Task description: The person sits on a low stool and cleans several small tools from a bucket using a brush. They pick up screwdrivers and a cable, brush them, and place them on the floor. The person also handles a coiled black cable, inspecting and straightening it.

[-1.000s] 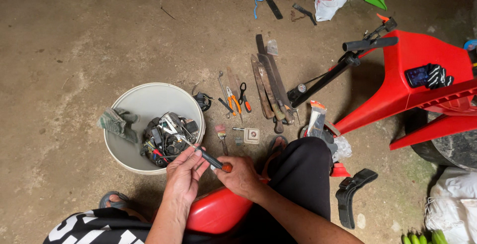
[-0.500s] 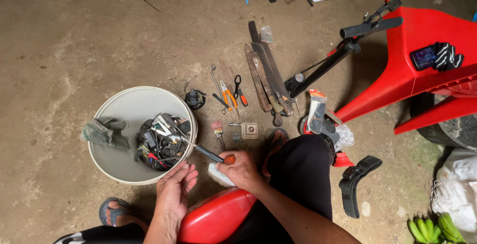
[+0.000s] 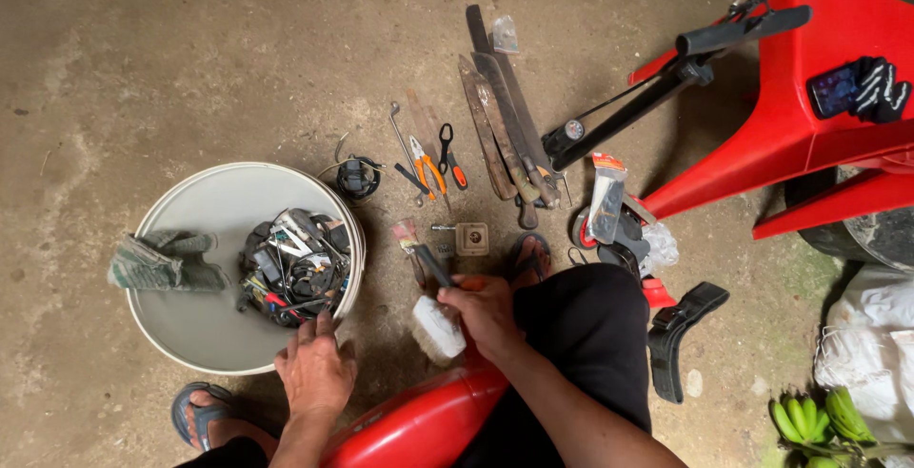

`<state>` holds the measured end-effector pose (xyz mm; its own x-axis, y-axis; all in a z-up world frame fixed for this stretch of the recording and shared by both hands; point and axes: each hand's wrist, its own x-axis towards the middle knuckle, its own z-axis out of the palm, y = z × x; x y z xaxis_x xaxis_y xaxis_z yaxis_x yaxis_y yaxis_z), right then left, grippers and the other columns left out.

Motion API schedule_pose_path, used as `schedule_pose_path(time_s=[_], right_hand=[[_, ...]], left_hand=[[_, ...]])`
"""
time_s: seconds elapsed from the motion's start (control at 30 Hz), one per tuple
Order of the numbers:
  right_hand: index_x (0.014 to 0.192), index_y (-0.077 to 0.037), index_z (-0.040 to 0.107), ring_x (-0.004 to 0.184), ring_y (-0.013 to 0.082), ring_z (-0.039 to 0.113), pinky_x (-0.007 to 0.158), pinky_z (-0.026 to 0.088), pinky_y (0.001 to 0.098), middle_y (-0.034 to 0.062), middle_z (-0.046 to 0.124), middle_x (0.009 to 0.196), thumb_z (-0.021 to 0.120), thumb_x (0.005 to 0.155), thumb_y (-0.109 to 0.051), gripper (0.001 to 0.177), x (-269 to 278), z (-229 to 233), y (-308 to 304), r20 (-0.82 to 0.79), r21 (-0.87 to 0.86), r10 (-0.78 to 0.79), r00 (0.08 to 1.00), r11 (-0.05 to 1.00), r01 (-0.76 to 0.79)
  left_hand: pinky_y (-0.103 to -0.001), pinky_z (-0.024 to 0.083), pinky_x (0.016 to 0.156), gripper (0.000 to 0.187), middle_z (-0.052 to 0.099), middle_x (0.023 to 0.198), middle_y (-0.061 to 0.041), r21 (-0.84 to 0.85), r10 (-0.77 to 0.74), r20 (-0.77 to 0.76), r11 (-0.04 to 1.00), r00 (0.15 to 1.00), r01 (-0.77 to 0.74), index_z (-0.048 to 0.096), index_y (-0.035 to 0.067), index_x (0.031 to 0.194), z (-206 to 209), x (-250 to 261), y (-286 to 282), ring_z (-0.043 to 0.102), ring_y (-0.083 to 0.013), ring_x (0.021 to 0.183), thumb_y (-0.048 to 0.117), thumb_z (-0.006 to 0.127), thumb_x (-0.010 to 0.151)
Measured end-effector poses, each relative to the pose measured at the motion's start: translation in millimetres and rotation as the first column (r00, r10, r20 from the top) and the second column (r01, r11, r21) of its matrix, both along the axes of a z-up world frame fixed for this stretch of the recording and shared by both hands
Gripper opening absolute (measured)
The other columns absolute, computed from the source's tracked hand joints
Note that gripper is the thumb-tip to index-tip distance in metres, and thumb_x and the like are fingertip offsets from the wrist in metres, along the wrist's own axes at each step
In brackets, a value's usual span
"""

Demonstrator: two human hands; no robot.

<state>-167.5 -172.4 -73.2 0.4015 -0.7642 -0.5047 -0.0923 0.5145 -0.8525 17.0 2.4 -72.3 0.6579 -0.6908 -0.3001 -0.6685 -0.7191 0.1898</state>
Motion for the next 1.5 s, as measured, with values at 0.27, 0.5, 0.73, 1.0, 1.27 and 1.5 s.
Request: schedule_pose_path(time_s=[0.27, 0.5, 0.73, 1.0, 1.27, 1.5], right_hand=[[0.085, 0.008, 0.076, 0.061, 0.0149, 0.067, 0.059, 0.052, 0.0295, 0.0094, 0.075, 0.074, 0.076, 0.077, -0.002, 0.013, -3.6, 7.5, -1.5, -0.087, -0.003, -0.007, 0.996, 1.0, 0.007], [0.084, 0.005, 0.079, 0.063, 0.013, 0.066, 0.061, 0.051, 0.0285, 0.008, 0.075, 0.073, 0.075, 0.079, -0.004, 0.011, -7.7, 9.3, -3.9, -0.164, 0.002, 0.036, 0.986, 0.999, -0.036], [0.097, 0.009, 0.074, 0.066, 0.0149, 0.069, 0.061, 0.052, 0.0294, 0.0095, 0.075, 0.076, 0.08, 0.074, -0.002, 0.026, -2.5, 10.1, -0.9, -0.161, 0.072, -0.002, 0.987, 0.997, 0.014], [0.081, 0.01, 0.077, 0.069, 0.0159, 0.07, 0.067, 0.052, 0.0286, 0.0112, 0.077, 0.074, 0.075, 0.077, -0.004, 0.015, 3.0, 13.6, -0.3, -0.113, 0.063, 0.039, 0.993, 0.997, -0.032], [0.071, 0.002, 0.069, 0.065, 0.0213, 0.07, 0.061, 0.052, 0.0327, 0.014, 0.073, 0.07, 0.076, 0.075, 0.002, 0.009, 30.8, -43.8, -23.7, -0.139, 0.142, -0.131, 0.982, 0.978, 0.15], [0.075, -0.001, 0.063, 0.057, 0.0215, 0.061, 0.051, 0.043, 0.0361, 0.0141, 0.07, 0.069, 0.079, 0.076, 0.003, 0.016, 98.5, -137.7, -38.6, -0.337, 0.235, -0.082, 0.938, 0.957, 0.168]], left_hand=[[-0.046, 0.054, 0.093, 0.03, 0.074, 0.104, -0.01, 0.219, -0.012, -0.061, 0.975, 0.998, 0.025, 0.063, 0.011, 0.11, -24.1, 26.9, 1.9, 0.072, -0.0302, 0.101, 0.033, 0.068, 0.091], [-0.043, 0.057, 0.091, 0.033, 0.075, 0.101, -0.011, 0.198, -0.118, -0.028, 0.973, 0.993, 0.122, 0.061, 0.011, 0.118, -43.4, 38.5, 22.0, 0.077, -0.0277, 0.088, 0.009, 0.062, 0.085], [-0.04, 0.045, 0.115, 0.023, 0.076, 0.116, -0.006, 0.547, -0.093, 0.01, 0.834, 0.996, 0.073, 0.068, 0.021, 0.116, -9.2, 123.6, 56.4, 0.072, -0.0225, 0.114, 0.031, 0.064, 0.096], [-0.044, 0.053, 0.099, 0.049, 0.074, 0.112, -0.014, 0.277, 0.042, -0.297, 0.96, 0.954, 0.043, 0.074, 0.016, 0.11, -8.3, 99.4, -26.4, 0.068, -0.0302, 0.11, 0.059, 0.069, 0.086], [-0.045, 0.054, 0.099, 0.036, 0.074, 0.106, -0.022, 0.208, 0.205, -0.279, 0.967, 0.938, -0.15, 0.079, 0.009, 0.101, -14.3, 100.1, -65.1, 0.071, -0.0386, 0.106, 0.041, 0.068, 0.089], [-0.047, 0.056, 0.097, 0.039, 0.075, 0.107, -0.022, 0.369, 0.319, -0.38, 0.913, 0.868, -0.175, 0.08, 0.008, 0.1, -13.3, 100.4, -69.0, 0.073, -0.0395, 0.104, 0.043, 0.065, 0.092]])
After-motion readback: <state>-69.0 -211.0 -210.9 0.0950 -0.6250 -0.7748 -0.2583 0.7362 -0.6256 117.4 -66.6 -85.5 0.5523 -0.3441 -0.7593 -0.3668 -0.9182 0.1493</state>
